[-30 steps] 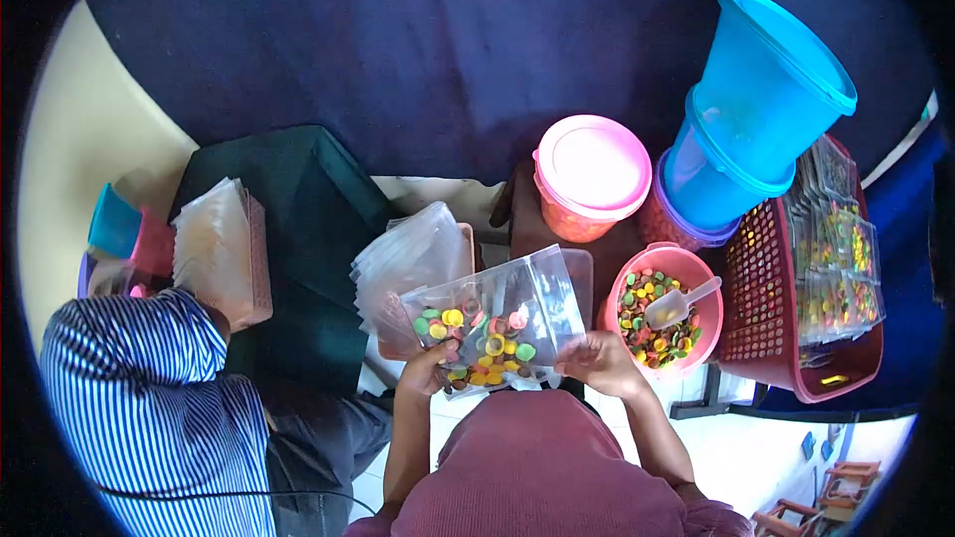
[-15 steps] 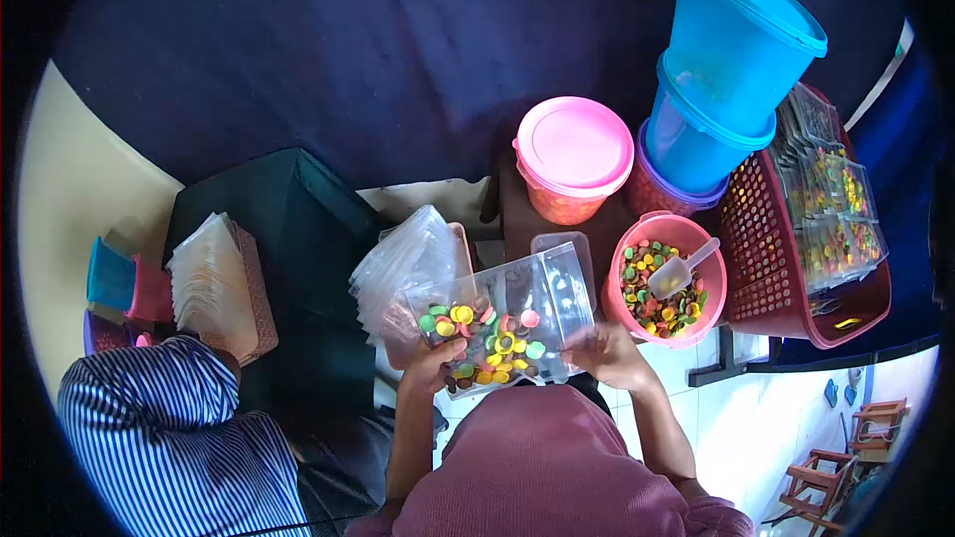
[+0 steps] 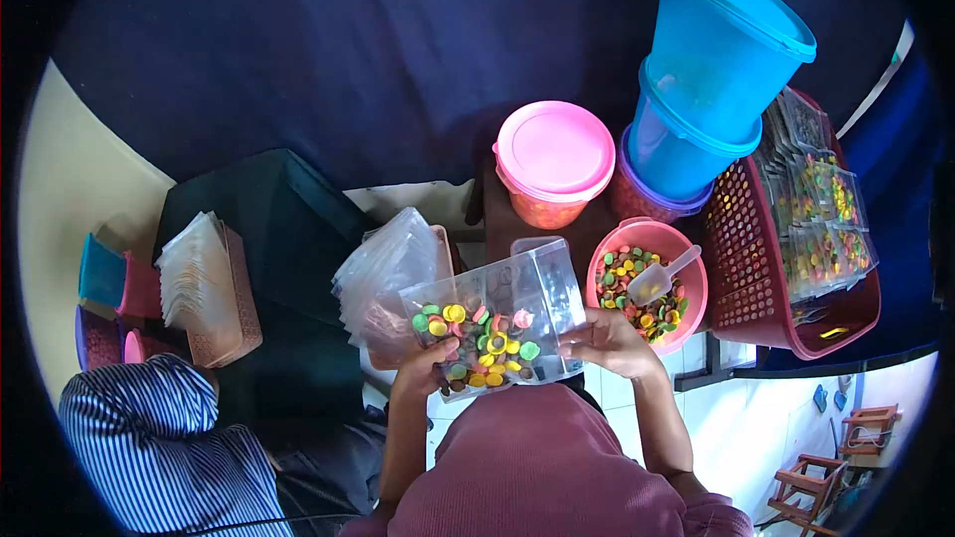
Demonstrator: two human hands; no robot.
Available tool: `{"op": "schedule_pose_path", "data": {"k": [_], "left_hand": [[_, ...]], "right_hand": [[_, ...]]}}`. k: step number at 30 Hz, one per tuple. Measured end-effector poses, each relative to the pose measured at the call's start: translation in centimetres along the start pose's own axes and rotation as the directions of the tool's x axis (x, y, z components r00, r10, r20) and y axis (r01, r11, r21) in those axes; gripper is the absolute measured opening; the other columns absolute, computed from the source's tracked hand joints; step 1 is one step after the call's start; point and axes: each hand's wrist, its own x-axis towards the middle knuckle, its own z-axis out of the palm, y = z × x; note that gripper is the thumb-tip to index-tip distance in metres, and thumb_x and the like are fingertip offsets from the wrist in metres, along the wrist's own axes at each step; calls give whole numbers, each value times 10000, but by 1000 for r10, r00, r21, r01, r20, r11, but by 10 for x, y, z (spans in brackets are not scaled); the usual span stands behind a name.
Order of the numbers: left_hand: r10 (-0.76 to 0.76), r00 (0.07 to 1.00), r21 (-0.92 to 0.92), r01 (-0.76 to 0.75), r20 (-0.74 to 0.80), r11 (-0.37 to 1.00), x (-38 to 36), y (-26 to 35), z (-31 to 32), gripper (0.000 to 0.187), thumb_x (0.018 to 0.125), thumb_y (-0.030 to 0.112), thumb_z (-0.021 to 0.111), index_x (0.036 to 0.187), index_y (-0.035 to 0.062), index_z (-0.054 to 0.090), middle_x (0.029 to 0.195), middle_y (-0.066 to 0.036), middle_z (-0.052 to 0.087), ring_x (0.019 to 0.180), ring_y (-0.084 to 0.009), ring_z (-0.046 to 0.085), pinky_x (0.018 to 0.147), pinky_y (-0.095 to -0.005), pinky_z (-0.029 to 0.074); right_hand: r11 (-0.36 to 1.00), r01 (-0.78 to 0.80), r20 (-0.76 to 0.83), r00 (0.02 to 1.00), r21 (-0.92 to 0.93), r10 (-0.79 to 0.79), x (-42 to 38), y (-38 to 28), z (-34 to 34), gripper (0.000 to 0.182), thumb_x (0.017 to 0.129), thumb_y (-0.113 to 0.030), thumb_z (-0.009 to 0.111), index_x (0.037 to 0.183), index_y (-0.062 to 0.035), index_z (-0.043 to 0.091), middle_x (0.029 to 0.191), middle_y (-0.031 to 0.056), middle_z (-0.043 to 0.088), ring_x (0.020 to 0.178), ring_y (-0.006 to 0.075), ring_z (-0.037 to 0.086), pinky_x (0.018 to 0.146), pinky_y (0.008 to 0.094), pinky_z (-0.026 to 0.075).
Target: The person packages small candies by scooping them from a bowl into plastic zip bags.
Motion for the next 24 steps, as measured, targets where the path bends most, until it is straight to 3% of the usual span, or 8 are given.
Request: {"op": "schedule_pose_path", "data": {"k": [3,6,10,12,13,14,18,24], "left_hand": [[-9,990,-20,12,139,1000,6,-3,4,345,725,10,563,1047,31,440,946,-88,530,887,-204,551,714,-358,495],[82,993,31,-85,86,996,14,-16,8,306,732,41,570,1015,21,456,946,-91,534,889,-219,552,693,-392,498],[94,994,0,-94,59,996,22,-27,15,271,735,69,575,985,12,485,922,-91,548,869,-224,559,708,-380,490],[165,986,80,-166,19,983,22,-31,24,245,736,91,579,959,11,514,875,-83,562,855,-221,566,719,-351,481],[102,995,78,-101,-7,992,20,-34,25,262,722,85,597,965,20,524,853,-62,569,808,-182,570,696,-293,475],[104,995,74,-102,-12,992,20,-37,29,262,722,85,597,965,20,524,853,-62,569,808,-182,570,696,-293,475],[144,988,115,-137,-54,984,18,-44,51,262,702,58,614,948,33,529,837,-31,570,718,-107,550,621,-228,459],[128,989,86,-122,-76,989,15,-52,68,276,682,57,630,938,48,526,818,-22,565,709,-92,545,602,-216,452]], "right_hand": [[999,43,-68,997,16,-41,3,-4,-1,171,724,28,587,893,19,562,798,51,598,747,87,556,675,220,451],[994,91,-115,989,-53,-97,4,0,-11,166,728,34,577,893,20,561,796,43,594,713,78,548,652,219,448],[993,97,-158,982,-74,-108,2,3,-23,157,729,25,583,885,21,558,794,50,595,699,80,549,635,212,444],[994,80,-94,992,-80,-87,0,-3,-39,200,726,10,600,917,22,543,793,54,597,702,85,553,644,215,449],[998,8,-25,1000,-67,-10,0,-7,-47,224,723,0,609,933,23,535,804,59,598,719,93,560,659,220,454],[996,-66,44,997,-59,69,-1,-11,-54,250,720,-10,618,950,23,527,814,64,599,735,102,566,673,225,458],[994,12,100,995,-108,-1,6,-13,-75,272,714,-30,630,963,7,528,875,82,597,807,125,574,727,246,464],[991,-37,28,999,-129,41,6,-20,-82,162,708,-29,630,857,2,574,800,68,609,732,107,577,677,227,461]]}}
